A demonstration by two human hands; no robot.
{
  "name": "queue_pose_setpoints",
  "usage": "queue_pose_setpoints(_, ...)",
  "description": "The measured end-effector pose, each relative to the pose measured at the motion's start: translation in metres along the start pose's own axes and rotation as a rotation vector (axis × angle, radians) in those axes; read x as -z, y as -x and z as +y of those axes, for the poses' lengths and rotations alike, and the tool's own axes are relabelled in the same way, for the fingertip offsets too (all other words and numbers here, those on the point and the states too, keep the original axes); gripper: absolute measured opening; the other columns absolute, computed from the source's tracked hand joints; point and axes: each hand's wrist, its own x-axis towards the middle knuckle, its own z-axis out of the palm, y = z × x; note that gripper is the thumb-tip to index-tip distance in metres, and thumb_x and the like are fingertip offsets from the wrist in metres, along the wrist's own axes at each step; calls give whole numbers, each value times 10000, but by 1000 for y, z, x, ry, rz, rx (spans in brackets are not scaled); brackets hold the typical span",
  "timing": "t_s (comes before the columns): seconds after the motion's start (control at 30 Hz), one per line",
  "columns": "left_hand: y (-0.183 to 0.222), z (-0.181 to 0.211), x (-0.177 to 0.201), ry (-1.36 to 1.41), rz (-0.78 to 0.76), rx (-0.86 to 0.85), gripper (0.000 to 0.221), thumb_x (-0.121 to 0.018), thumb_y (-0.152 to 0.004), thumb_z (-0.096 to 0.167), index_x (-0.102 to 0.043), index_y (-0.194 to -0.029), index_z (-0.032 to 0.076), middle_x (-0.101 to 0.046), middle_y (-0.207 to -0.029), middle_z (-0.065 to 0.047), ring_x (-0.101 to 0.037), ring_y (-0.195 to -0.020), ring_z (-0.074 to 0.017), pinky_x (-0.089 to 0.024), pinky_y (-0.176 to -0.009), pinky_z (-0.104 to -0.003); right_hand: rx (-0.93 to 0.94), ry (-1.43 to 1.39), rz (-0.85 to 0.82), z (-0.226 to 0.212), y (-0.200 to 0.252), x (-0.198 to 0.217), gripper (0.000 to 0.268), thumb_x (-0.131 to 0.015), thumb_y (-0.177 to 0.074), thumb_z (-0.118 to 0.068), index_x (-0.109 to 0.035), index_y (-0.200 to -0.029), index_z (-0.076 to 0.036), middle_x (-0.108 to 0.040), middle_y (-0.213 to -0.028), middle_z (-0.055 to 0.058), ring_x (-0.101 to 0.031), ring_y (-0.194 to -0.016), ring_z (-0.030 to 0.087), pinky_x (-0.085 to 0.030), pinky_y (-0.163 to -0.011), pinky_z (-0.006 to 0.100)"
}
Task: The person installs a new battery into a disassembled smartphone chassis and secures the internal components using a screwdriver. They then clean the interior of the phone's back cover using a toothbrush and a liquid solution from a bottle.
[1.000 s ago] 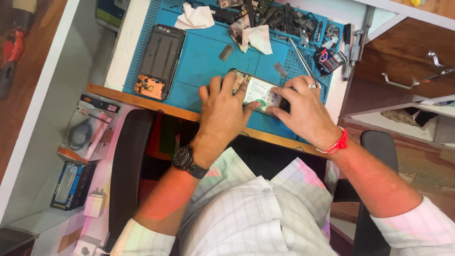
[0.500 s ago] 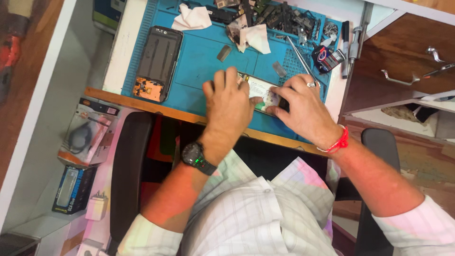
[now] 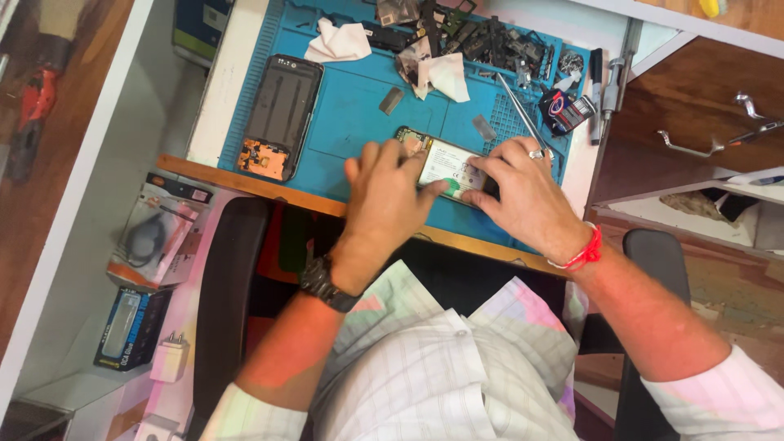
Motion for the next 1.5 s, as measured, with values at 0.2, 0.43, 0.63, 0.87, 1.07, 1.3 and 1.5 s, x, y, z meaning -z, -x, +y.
queue_pose_setpoints(0.2, -2, -14, 9, -2, 34, 54, 406, -813, -855, 382, -768, -1136, 92, -599, -1043, -78, -510, -1052, -289, -364, -897, -473, -3, -30, -5, 0, -1, -2, 453, -845, -799, -301, -746, -1162, -49, -630, -1065, 110, -517, -1129, 332, -419, -982, 452)
queue_pose_setpoints(0.43, -6, -5, 8, -159, -6, -143, 494, -803, -800, 478, -767, -1083, 75, -561, -1071, -74, -492, -1024, -286, -361, -841, -465, -6, -26, -15, 0, 0, 0, 464, -846, -793, -299, -746, -1167, -42, -634, -1059, 114, -520, -1120, 331, -424, -975, 448)
queue_pose_setpoints(0.63, -6, -8, 7, -210, 1, -205, 498, -790, -777, 521, -765, -1029, 92, -564, -1130, -36, -486, -1025, -262, -355, -820, -451, 3, -19, -5, 0, -1, -1, 467, -848, -788, -295, -746, -1167, -43, -635, -1059, 116, -520, -1128, 332, -421, -982, 447)
queue_pose_setpoints(0.87, -13, -3, 3, -351, -89, -247, 490, -799, -751, 580, -754, -928, 125, -543, -1054, -55, -487, -1016, -261, -360, -803, -433, 12, 12, -5, -1, 0, -1, 461, -849, -787, -273, -743, -1169, -38, -633, -1081, 112, -521, -1151, 330, -416, -992, 459)
queue_pose_setpoints(1.07, -17, -2, 1, -321, -76, -246, 480, -796, -734, 580, -755, -914, 136, -561, -1002, -50, -493, -1016, -264, -365, -824, -446, -34, 6, -41, -5, -1, 2, 455, -846, -773, -257, -744, -1156, -34, -599, -1131, 130, -501, -1169, 350, -409, -950, 491)
queue_pose_setpoints(1.3, -15, -5, 2, -334, -88, -284, 454, -808, -731, 548, -756, -945, 151, -565, -995, -57, -502, -1017, -263, -365, -829, -449, 27, -31, -80, -1, -4, 4, 485, -838, -794, -266, -677, -1164, 3, -555, -1381, 196, -491, -1302, 402, -413, -1025, 514)
queue_pose_setpoints(1.5, -13, -9, 10, -235, -37, -204, 405, -815, -765, 448, -760, -1007, 127, -595, -1043, -64, -523, -1037, -281, -376, -847, -463, -72, -66, -232, -11, -20, 9, 747, -859, -751, -308, -512, -1321, 25, -492, -1438, 279, -524, -1278, 462, -468, -1048, 492)
